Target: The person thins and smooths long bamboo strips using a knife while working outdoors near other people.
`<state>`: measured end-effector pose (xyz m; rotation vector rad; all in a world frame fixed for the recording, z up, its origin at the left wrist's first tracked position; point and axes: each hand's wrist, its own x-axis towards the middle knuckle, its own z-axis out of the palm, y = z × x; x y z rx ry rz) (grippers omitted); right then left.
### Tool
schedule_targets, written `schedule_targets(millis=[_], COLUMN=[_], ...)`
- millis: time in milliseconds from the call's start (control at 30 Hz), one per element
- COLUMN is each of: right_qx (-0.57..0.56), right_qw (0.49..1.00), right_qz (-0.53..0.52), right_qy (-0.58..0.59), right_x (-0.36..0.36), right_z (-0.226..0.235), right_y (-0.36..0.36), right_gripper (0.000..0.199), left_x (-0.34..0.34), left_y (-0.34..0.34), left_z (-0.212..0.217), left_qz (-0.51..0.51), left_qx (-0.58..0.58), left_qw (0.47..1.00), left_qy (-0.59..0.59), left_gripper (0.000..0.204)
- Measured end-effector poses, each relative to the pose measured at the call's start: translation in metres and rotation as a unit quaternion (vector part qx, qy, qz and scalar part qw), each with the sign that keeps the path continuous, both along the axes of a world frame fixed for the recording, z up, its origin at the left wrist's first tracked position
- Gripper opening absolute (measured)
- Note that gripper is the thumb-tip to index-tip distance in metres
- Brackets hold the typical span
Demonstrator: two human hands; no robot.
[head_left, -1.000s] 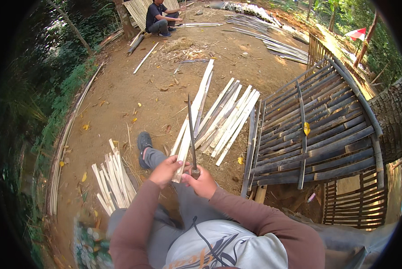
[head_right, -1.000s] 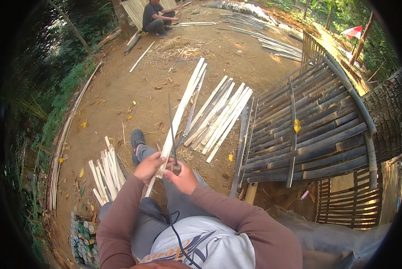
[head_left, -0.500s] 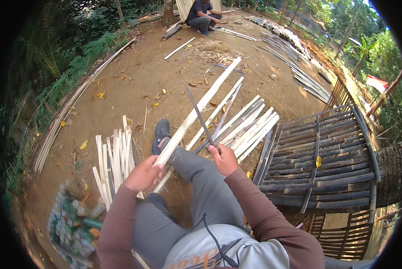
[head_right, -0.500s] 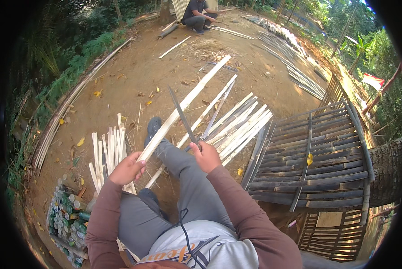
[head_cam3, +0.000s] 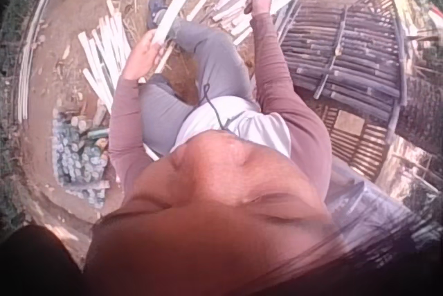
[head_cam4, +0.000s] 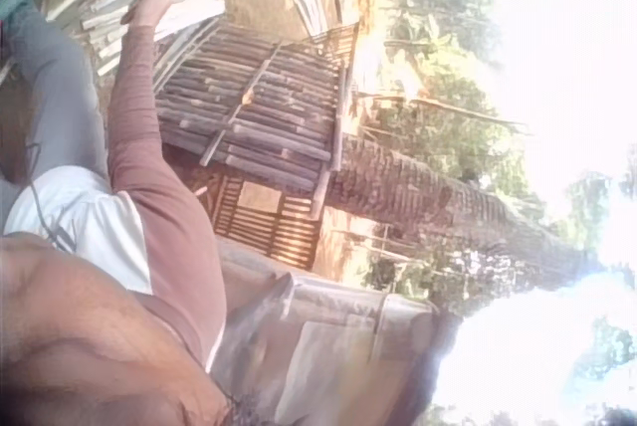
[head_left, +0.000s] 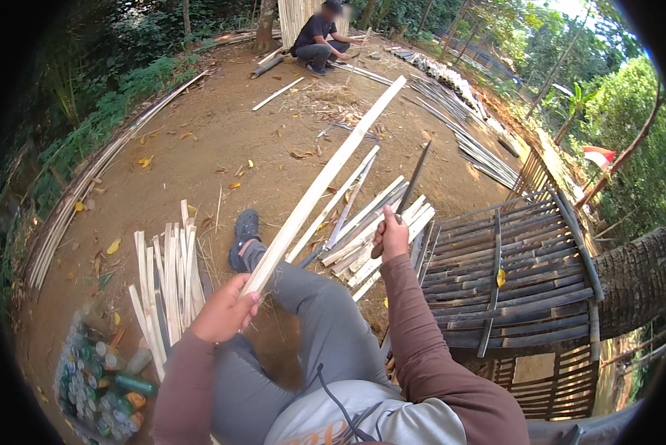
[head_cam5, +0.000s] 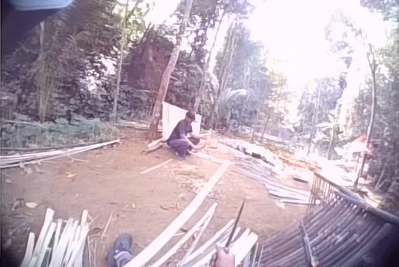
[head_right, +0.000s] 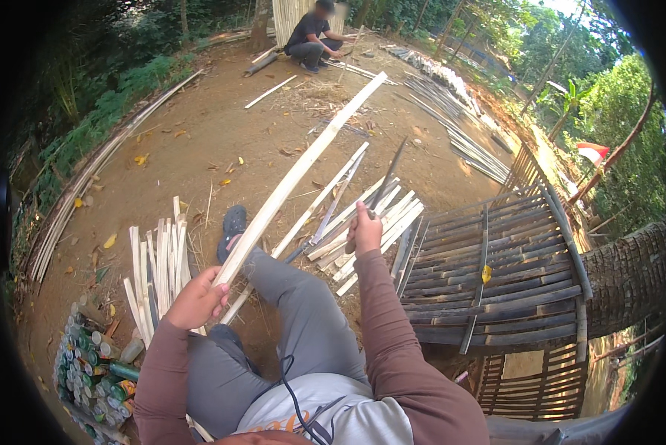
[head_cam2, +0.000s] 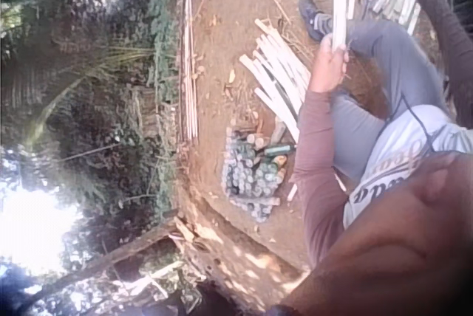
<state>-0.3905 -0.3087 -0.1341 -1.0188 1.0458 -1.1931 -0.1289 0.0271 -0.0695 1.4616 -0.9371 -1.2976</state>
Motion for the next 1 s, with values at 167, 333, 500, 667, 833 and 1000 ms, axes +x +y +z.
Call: schedule_targets(millis=[167, 333, 500, 667, 833, 1000], right_qx=[-0.033, -0.029, -0.008, 0.026, -0.005, -0.049], right_qw=[0.987, 0.977, 0.959, 0.947, 0.957, 0.956], right_qz=[0.147, 0.187, 0.169, 0.172, 0.166, 0.218], right_qy=[-0.051, -0.102, -0.229, -0.271, -0.237, -0.191], right_x=[0.041, 0.067, 0.078, 0.073, 0.075, 0.083], right_z=[0.039, 0.060, 0.078, 0.087, 0.076, 0.063], right_y=[0.054, 0.072, 0.086, 0.093, 0.094, 0.106], right_gripper=[0.042, 0.026, 0.017, 0.022, 0.030, 0.029], left_x=[-0.021, -0.023, -0.021, -0.022, -0.015, -0.015], left_y=[-0.002, -0.002, 0.003, 0.005, 0.000, 0.003], left_z=[0.011, 0.004, -0.005, -0.004, -0.031, -0.044], left_qz=[0.005, -0.010, -0.006, -0.011, -0.024, -0.057], left_qx=[-0.027, -0.055, -0.076, -0.078, -0.128, 0.086], left_qw=[0.999, 0.997, 0.994, 0.992, 0.901, 0.820], left_qy=[-0.043, -0.054, -0.075, -0.098, -0.415, -0.563], left_gripper=[0.025, 0.024, 0.024, 0.024, 0.034, 0.054])
